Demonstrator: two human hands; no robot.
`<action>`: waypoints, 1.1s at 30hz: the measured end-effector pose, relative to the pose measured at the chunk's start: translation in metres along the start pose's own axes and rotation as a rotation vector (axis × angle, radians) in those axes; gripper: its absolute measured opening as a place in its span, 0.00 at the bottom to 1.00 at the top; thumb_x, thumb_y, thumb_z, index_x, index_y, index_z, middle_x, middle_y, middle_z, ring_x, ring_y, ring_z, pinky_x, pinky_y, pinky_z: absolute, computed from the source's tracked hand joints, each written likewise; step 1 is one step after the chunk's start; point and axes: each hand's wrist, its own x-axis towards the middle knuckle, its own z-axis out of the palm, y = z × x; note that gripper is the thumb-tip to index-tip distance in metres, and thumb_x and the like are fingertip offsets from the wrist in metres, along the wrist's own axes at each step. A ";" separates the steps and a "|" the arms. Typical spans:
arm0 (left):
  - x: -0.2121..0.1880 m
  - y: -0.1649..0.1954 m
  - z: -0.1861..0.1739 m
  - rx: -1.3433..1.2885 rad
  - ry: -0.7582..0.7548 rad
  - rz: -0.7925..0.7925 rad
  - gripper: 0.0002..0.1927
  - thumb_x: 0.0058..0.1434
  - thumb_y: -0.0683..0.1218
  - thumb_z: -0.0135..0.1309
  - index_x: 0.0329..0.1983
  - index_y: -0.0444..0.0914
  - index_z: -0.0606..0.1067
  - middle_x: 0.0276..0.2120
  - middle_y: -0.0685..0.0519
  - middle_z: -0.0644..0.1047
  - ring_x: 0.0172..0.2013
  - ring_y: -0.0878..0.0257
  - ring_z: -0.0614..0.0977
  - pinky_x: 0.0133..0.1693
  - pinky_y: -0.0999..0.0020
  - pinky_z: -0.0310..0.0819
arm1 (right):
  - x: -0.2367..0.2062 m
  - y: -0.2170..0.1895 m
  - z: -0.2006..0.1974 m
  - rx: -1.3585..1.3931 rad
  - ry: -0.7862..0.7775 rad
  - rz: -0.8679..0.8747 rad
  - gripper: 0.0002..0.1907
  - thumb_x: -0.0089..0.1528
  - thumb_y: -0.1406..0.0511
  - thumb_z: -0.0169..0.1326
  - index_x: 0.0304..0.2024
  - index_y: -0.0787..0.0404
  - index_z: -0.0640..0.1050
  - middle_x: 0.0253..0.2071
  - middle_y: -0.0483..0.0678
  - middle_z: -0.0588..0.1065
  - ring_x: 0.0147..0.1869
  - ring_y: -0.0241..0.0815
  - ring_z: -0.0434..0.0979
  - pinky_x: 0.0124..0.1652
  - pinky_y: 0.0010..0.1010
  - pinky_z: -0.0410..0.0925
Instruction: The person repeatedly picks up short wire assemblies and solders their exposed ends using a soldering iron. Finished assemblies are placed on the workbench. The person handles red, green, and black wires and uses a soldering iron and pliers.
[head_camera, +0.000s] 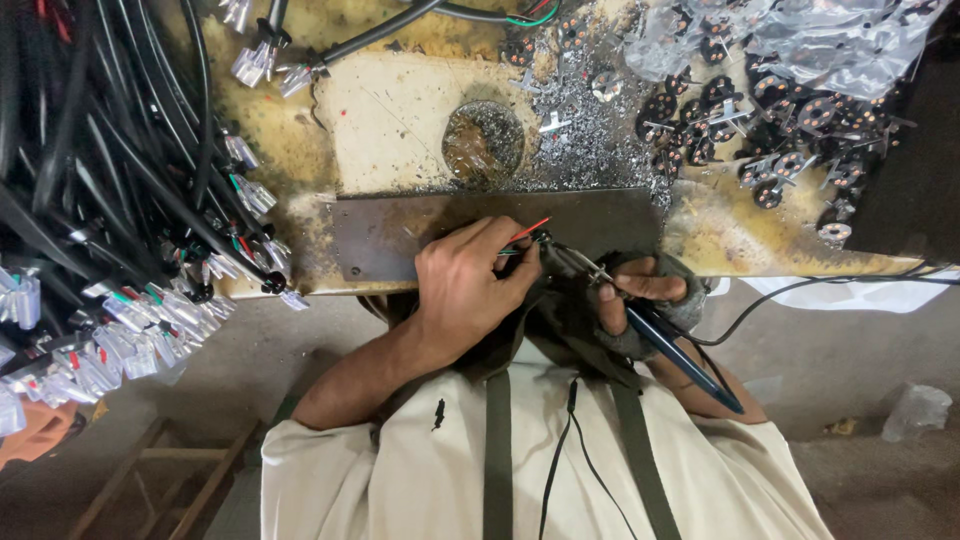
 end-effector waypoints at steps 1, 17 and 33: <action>0.000 0.000 0.000 0.003 -0.005 -0.008 0.08 0.58 0.42 0.63 0.31 0.37 0.74 0.24 0.50 0.74 0.24 0.54 0.78 0.26 0.60 0.69 | 0.000 0.002 0.000 0.101 0.023 -0.055 0.16 0.58 0.75 0.57 0.47 0.64 0.69 0.31 0.51 0.74 0.29 0.42 0.73 0.35 0.33 0.68; 0.000 -0.001 0.000 -0.016 0.012 0.011 0.08 0.58 0.42 0.63 0.33 0.37 0.74 0.27 0.49 0.76 0.26 0.52 0.79 0.28 0.59 0.71 | -0.015 0.015 -0.016 0.194 -0.095 0.178 0.11 0.61 0.77 0.56 0.37 0.60 0.70 0.28 0.45 0.72 0.29 0.36 0.72 0.33 0.25 0.68; 0.000 -0.003 0.001 -0.011 0.013 0.031 0.08 0.59 0.42 0.62 0.33 0.37 0.73 0.28 0.50 0.75 0.27 0.52 0.79 0.29 0.59 0.71 | 0.013 -0.001 -0.012 0.095 -0.090 -0.117 0.14 0.61 0.77 0.60 0.42 0.61 0.70 0.31 0.49 0.73 0.33 0.41 0.76 0.37 0.28 0.70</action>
